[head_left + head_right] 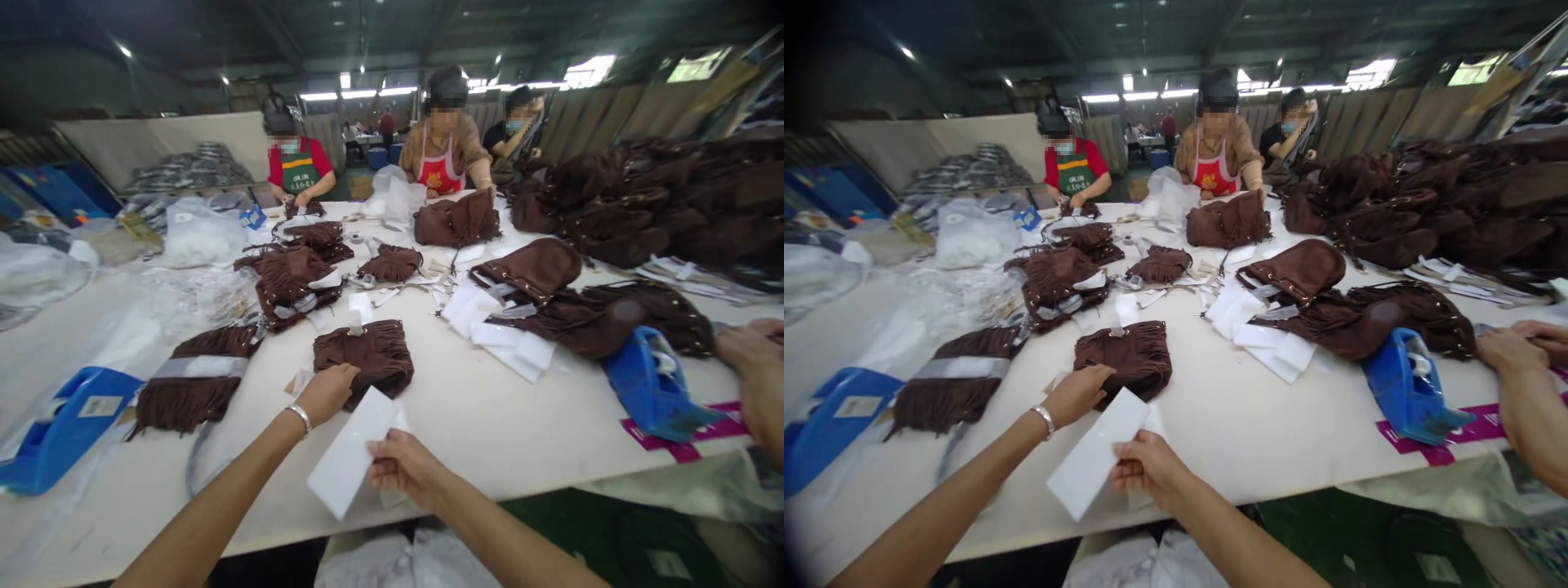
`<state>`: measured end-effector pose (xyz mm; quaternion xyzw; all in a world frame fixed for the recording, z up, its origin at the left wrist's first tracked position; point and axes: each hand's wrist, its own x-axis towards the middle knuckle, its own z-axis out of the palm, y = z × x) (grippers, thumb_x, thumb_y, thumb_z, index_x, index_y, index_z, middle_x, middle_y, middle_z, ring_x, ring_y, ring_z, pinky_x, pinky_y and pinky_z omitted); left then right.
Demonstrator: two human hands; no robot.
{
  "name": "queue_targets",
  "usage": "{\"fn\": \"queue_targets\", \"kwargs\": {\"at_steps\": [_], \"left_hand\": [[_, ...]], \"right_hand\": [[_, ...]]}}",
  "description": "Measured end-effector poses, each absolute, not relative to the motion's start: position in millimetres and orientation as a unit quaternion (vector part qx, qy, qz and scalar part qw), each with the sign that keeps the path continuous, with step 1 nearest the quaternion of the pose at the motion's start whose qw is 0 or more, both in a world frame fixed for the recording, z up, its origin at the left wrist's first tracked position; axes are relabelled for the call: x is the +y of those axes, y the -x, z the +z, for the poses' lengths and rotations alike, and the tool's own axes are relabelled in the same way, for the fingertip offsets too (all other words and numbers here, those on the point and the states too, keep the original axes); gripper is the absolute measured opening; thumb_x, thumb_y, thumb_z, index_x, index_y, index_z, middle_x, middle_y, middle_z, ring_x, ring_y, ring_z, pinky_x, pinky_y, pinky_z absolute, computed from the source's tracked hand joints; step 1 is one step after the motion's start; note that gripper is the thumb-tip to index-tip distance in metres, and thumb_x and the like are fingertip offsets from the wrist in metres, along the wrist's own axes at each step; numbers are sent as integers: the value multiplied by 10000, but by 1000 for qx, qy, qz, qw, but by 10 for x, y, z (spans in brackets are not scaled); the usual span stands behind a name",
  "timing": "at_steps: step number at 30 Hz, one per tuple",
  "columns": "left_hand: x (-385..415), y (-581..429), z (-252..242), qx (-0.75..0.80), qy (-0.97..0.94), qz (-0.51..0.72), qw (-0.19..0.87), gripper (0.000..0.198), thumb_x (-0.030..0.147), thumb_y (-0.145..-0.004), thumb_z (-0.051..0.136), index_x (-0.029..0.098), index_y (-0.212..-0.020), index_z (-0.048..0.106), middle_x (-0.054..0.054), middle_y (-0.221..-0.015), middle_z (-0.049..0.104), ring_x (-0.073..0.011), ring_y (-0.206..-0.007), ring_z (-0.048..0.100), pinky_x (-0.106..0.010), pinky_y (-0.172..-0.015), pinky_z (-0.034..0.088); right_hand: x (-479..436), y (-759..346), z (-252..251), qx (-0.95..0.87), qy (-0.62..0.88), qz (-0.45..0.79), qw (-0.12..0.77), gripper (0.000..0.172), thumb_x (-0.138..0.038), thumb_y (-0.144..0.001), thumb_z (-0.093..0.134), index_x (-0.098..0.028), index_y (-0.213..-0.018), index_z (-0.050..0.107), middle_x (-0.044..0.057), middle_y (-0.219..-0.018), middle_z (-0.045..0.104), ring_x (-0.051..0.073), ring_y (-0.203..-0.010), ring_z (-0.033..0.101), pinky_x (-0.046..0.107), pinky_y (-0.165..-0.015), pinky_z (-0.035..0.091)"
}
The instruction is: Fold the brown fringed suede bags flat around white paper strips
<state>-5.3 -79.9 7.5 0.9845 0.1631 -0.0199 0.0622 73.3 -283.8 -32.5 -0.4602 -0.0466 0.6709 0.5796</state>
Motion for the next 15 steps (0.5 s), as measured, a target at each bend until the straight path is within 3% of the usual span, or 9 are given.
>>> {"fn": "queue_targets", "kwargs": {"at_steps": [5, 15], "left_hand": [[-671, 116, 123, 146, -984, -32, 96, 507, 82, -817, 506, 184, -1313, 494, -89, -1223, 655, -233, -1090, 630, -335, -922, 493], [-670, 215, 44, 142, -984, 5, 106, 513, 109, -834, 473, 201, -1338, 488, -73, -1235, 656, -235, -1079, 643, -352, -914, 513]], "right_hand": [[-2430, -760, -427, 51, 488, 584, 647, 149, -199, -795, 658, -144, -825, 523, 13, -639, 637, 159, -661, 690, 272, -645, 583], [-2201, -682, -506, 118, 493, 501, 701, 81, -143, -847, 582, -149, -849, 501, 44, -689, 670, 175, -707, 714, 302, -701, 604]]}}
